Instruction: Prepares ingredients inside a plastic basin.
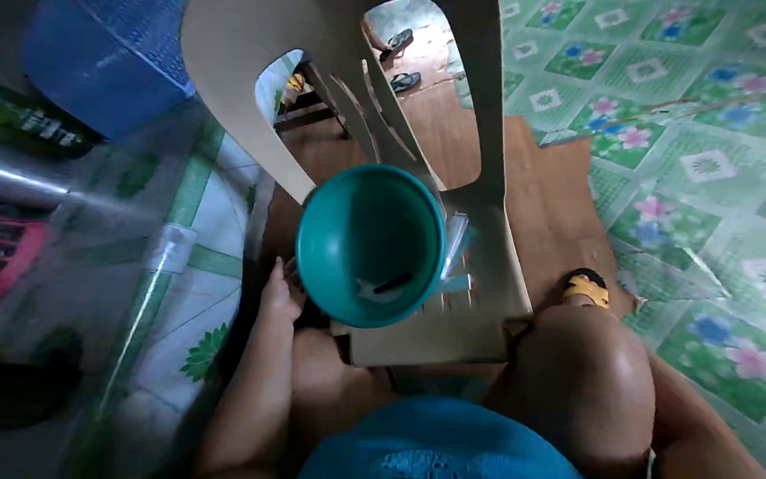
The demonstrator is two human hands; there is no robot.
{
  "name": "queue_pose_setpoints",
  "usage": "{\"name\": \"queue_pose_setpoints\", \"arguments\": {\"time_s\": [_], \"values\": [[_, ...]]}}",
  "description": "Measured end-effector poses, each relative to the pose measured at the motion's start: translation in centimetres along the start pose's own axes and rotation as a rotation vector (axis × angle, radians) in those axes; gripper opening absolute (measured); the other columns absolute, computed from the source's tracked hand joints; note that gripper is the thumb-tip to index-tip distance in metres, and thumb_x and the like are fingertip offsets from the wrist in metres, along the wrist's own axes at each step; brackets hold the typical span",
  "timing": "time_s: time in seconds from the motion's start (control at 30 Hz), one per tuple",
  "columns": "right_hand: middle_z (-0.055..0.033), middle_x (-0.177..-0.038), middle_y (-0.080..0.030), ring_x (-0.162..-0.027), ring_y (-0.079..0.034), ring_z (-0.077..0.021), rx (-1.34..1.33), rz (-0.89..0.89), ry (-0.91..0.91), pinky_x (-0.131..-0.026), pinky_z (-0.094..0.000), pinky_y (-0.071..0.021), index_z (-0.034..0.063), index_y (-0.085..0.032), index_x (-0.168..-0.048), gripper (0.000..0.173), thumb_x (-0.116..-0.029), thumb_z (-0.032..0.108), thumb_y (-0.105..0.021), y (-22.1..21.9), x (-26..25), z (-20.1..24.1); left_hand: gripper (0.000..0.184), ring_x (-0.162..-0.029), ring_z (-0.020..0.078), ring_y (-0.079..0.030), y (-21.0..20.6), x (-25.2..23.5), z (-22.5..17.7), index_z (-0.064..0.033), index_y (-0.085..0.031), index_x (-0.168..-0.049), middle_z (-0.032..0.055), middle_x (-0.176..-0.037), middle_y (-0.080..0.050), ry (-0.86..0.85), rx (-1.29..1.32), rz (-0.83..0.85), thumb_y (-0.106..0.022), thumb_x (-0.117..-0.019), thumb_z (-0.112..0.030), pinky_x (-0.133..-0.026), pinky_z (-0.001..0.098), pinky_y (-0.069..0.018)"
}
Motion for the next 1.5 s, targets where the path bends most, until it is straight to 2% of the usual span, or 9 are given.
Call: {"name": "queue_pose_setpoints", "arguments": {"time_s": [0.03, 0.1, 0.13, 0.17, 0.27, 0.4, 0.57, 0.83, 1.5], "values": [[-0.0238, -0.162, -0.036, -0.151, -0.035, -0.0349, -0.129, 0.406, -0.122, -0.123, -0.0493, -0.0264, 0.0000, -0.035, -0.157, 0.051, -0.1125, 0.026, -0.040, 5.3, 2.7, 2.0, 0.057, -0.114, 0.0235, -0.064, 0.1, 0.1, 0.1, -0.0112, -0.056, -0.137, 0.0081, -0.126, -0.066, 0.006, 0.002, -0.009, -0.034, -0.1080, -0.056, -0.095, 0.0490, -0.0535], [-0.0202, -0.157, -0.044, -0.144, -0.043, -0.0239, -0.382, 0.293, -0.193, -0.120, -0.0335, -0.0316, -0.0049, -0.041, -0.151, 0.043, -0.1114, 0.010, -0.038, 5.9, 5.6, 2.8, 0.064, -0.120, 0.0267, -0.062, 0.6, -0.1, 0.4, -0.0118, -0.053, -0.142, 0.0104, -0.132, -0.063, 0.022, 0.025, 0.002, -0.031, -0.1070, -0.060, -0.096, 0.0523, -0.0519], [-0.0283, -0.138, -0.058, -0.127, -0.058, -0.0257, -0.594, 0.002, -0.044, -0.111, -0.0283, -0.0415, -0.0146, -0.051, -0.138, 0.038, -0.1078, 0.005, -0.040, 2.7, 4.7, 0.7, 0.065, -0.120, 0.0271, -0.061, 0.9, -0.2, 0.5, -0.0121, -0.051, -0.143, 0.0109, -0.133, -0.062, 0.026, 0.026, 0.006, -0.029, -0.1068, -0.061, -0.096, 0.0522, -0.0516], [-0.0324, -0.129, -0.060, -0.118, -0.060, -0.0255, -0.781, 0.036, 0.173, -0.105, -0.0270, -0.0450, -0.0204, -0.048, -0.135, 0.038, -0.1097, 0.005, -0.036, 1.3, 2.7, -2.1, 0.066, -0.120, 0.0275, -0.060, 1.2, -0.3, 0.6, -0.0119, -0.050, -0.144, 0.0113, -0.135, -0.060, 0.024, 0.027, 0.015, -0.028, -0.1069, -0.061, -0.096, 0.0523, -0.0513], [-0.0067, -0.075, -0.064, -0.060, -0.060, -0.0089, -1.092, -0.103, -0.015, -0.060, -0.0266, -0.0542, -0.0037, -0.062, -0.107, 0.035, -0.1114, 0.025, -0.042, 4.9, 1.6, -3.2, 0.065, -0.118, 0.0274, -0.060, 1.7, -1.2, 1.4, -0.0113, -0.050, -0.145, 0.0122, -0.136, -0.059, 0.007, 0.050, 0.031, -0.028, -0.1074, -0.060, -0.095, 0.0498, -0.0513], [-0.0232, -0.133, -0.061, -0.109, -0.067, -0.0344, -0.543, -0.186, 0.372, -0.091, -0.0545, -0.0559, 0.0009, -0.043, -0.148, 0.050, -0.1006, 0.008, -0.057, 13.8, 6.9, 5.1, 0.080, -0.132, 0.0287, -0.053, 2.6, -2.2, 1.4, -0.0106, -0.051, -0.146, 0.0113, -0.146, -0.054, -0.040, 0.121, -0.038, -0.014, -0.1043, -0.069, -0.102, 0.0548, -0.0458], [-0.0139, -0.107, -0.073, -0.106, -0.068, -0.0342, 0.175, -0.063, 0.965, -0.094, -0.0595, -0.0543, 0.0089, -0.079, -0.103, 0.015, -0.0974, 0.017, -0.068, 10.5, 10.7, 15.5, 0.076, -0.134, 0.0302, -0.052, 1.9, -1.6, 1.8, -0.0077, -0.052, -0.144, 0.0146, -0.146, -0.054, -0.063, 0.135, -0.068, -0.018, -0.1065, -0.065, -0.106, 0.0549, -0.0448], [-0.0151, -0.139, -0.060, -0.137, -0.048, -0.0376, 0.448, 0.071, 0.758, -0.109, -0.0618, -0.0381, 0.0159, -0.070, -0.131, 0.035, -0.1035, 0.034, -0.057, 5.1, 14.4, 23.1, 0.046, -0.123, 0.0299, -0.059, 1.8, 1.0, 0.4, -0.0047, -0.063, -0.133, 0.0181, -0.133, -0.062, -0.325, -0.178, -0.062, -0.062, -0.1025, -0.039, -0.103, 0.0504, -0.0470], [-0.0155, -0.115, -0.071, -0.120, -0.061, -0.0340, 0.181, 0.008, 0.866, -0.111, -0.0572, -0.0371, 0.0018, -0.068, -0.116, 0.023, -0.1060, 0.014, -0.051, 7.8, 15.7, 23.4, 0.047, -0.127, 0.0310, -0.055, 1.7, 1.1, 0.6, -0.0037, -0.058, -0.138, 0.0204, -0.138, -0.058, -0.252, -0.183, -0.052, -0.052, -0.1073, -0.039, -0.105, 0.0531, -0.0439]]}}
Point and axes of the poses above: each hand's wrist, its own x-axis away from the middle knuckle, its own y-axis out of the back of the hand, z = x × y, the point moved 3 cm from there along -x, towards the middle knuckle
